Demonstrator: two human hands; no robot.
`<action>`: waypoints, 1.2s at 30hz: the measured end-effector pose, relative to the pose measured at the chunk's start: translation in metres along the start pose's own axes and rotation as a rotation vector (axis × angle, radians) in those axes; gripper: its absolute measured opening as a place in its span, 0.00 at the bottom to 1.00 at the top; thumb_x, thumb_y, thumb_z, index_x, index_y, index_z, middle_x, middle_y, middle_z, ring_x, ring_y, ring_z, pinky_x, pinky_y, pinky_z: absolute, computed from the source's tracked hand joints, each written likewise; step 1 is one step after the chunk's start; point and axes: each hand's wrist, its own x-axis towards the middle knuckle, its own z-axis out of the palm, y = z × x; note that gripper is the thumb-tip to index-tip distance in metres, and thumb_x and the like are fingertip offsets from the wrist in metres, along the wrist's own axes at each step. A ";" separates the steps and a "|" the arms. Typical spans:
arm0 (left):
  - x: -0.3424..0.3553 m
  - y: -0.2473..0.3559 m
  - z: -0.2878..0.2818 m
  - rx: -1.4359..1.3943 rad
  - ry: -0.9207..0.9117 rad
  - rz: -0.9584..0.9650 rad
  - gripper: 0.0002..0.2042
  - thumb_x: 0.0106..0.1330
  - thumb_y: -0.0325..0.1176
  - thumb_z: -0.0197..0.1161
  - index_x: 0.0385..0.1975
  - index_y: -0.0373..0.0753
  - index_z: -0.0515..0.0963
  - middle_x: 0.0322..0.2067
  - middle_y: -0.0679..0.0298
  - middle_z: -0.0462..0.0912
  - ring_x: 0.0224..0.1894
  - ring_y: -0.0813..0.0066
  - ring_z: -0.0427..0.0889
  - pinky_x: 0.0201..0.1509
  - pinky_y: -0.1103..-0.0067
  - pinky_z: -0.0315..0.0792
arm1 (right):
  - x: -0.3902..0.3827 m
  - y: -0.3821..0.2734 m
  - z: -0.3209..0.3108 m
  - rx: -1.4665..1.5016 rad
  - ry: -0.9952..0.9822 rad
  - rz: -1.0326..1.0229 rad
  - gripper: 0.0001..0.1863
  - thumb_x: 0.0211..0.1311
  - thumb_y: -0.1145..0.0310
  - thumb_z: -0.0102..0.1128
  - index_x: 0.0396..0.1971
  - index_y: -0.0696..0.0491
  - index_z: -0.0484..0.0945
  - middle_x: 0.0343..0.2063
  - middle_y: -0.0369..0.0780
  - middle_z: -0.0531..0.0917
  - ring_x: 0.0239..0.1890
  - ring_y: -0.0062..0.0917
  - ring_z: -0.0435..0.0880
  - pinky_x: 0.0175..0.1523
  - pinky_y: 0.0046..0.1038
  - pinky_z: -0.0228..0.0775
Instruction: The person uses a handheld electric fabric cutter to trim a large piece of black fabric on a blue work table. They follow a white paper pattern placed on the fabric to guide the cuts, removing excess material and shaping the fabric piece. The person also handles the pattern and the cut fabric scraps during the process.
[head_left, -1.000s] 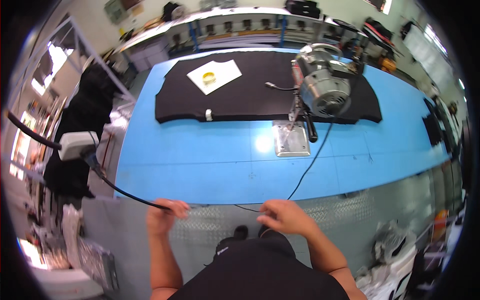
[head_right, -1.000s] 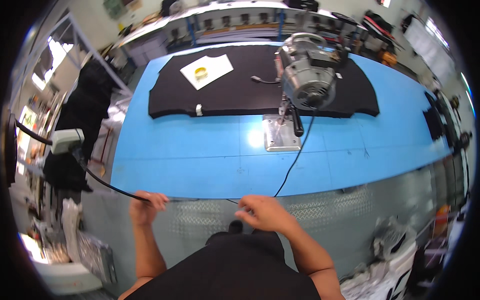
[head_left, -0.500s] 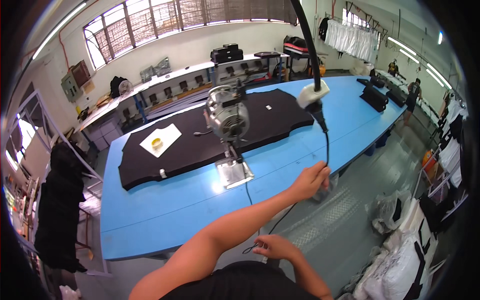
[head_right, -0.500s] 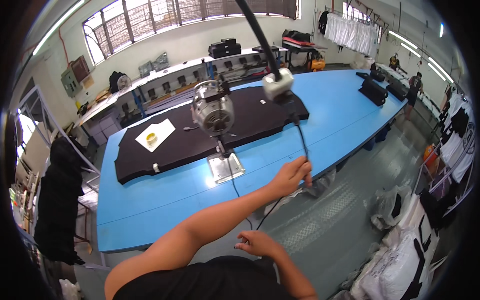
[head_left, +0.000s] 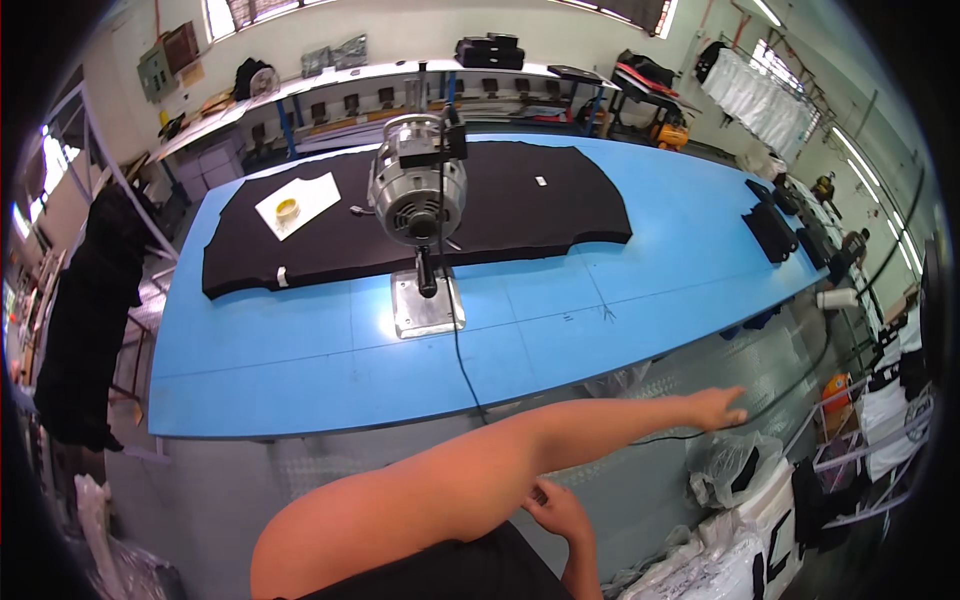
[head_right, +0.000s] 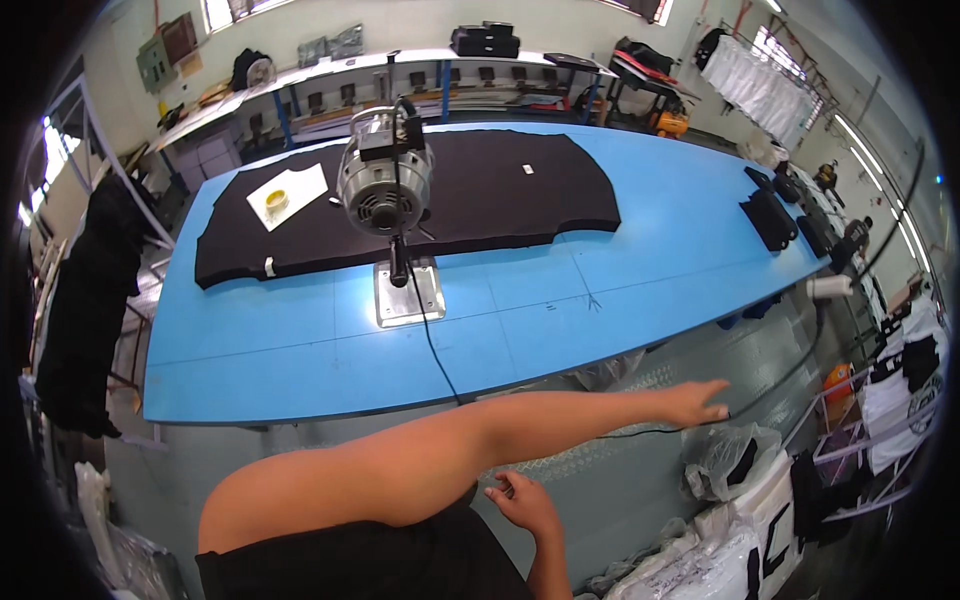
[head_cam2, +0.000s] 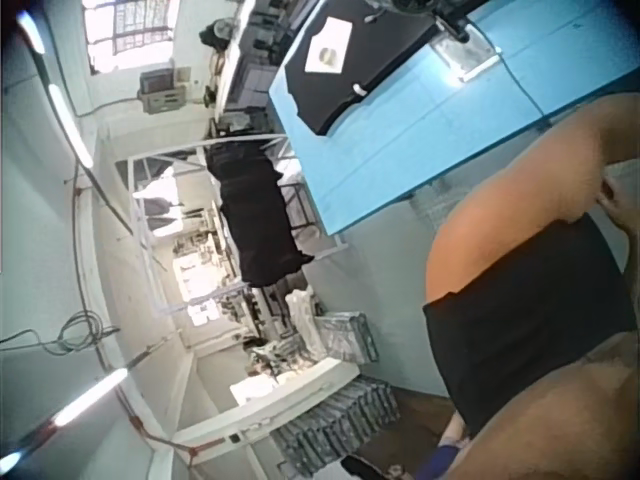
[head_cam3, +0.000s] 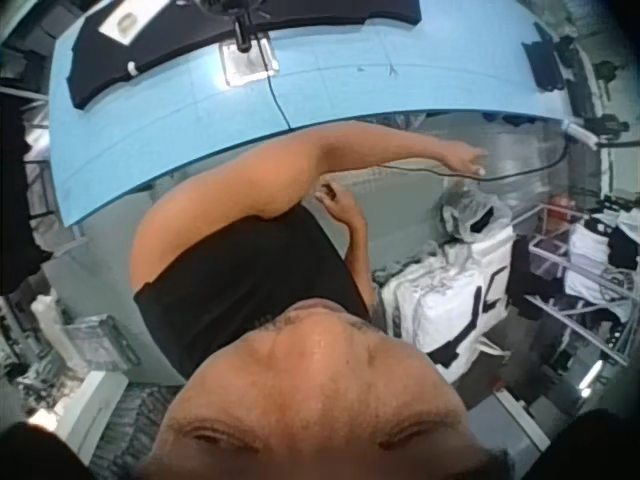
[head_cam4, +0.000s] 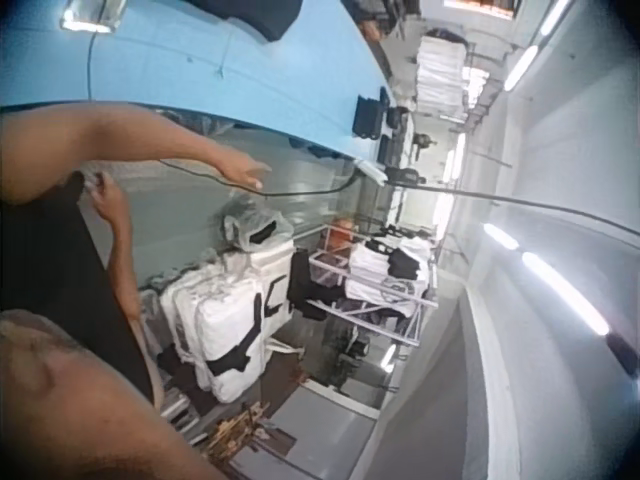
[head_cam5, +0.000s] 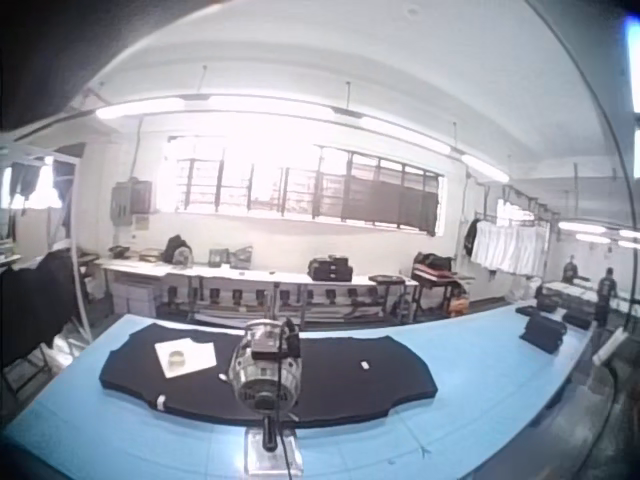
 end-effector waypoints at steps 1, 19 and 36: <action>-0.025 -0.002 -0.016 0.006 0.027 0.096 0.24 0.73 0.51 0.54 0.54 0.34 0.76 0.46 0.44 0.83 0.52 0.49 0.81 0.56 0.60 0.74 | 0.009 -0.002 0.001 -0.033 -0.038 -0.013 0.17 0.59 0.63 0.69 0.43 0.57 0.81 0.31 0.44 0.86 0.30 0.33 0.86 0.39 0.34 0.78; -0.476 -0.080 -0.581 0.804 0.406 -0.363 0.14 0.66 0.36 0.65 0.47 0.36 0.80 0.47 0.53 0.82 0.53 0.53 0.78 0.58 0.64 0.71 | 0.329 -0.240 0.060 -0.607 0.541 -0.310 0.34 0.63 0.54 0.65 0.61 0.60 0.68 0.58 0.60 0.71 0.59 0.58 0.70 0.61 0.49 0.65; -0.344 -0.276 -0.658 1.005 -0.160 -0.257 0.33 0.66 0.55 0.60 0.70 0.50 0.65 0.70 0.64 0.65 0.76 0.57 0.54 0.76 0.45 0.44 | 0.401 -0.228 0.085 -0.449 0.406 0.458 0.39 0.72 0.37 0.42 0.69 0.53 0.62 0.66 0.56 0.68 0.70 0.54 0.61 0.71 0.48 0.53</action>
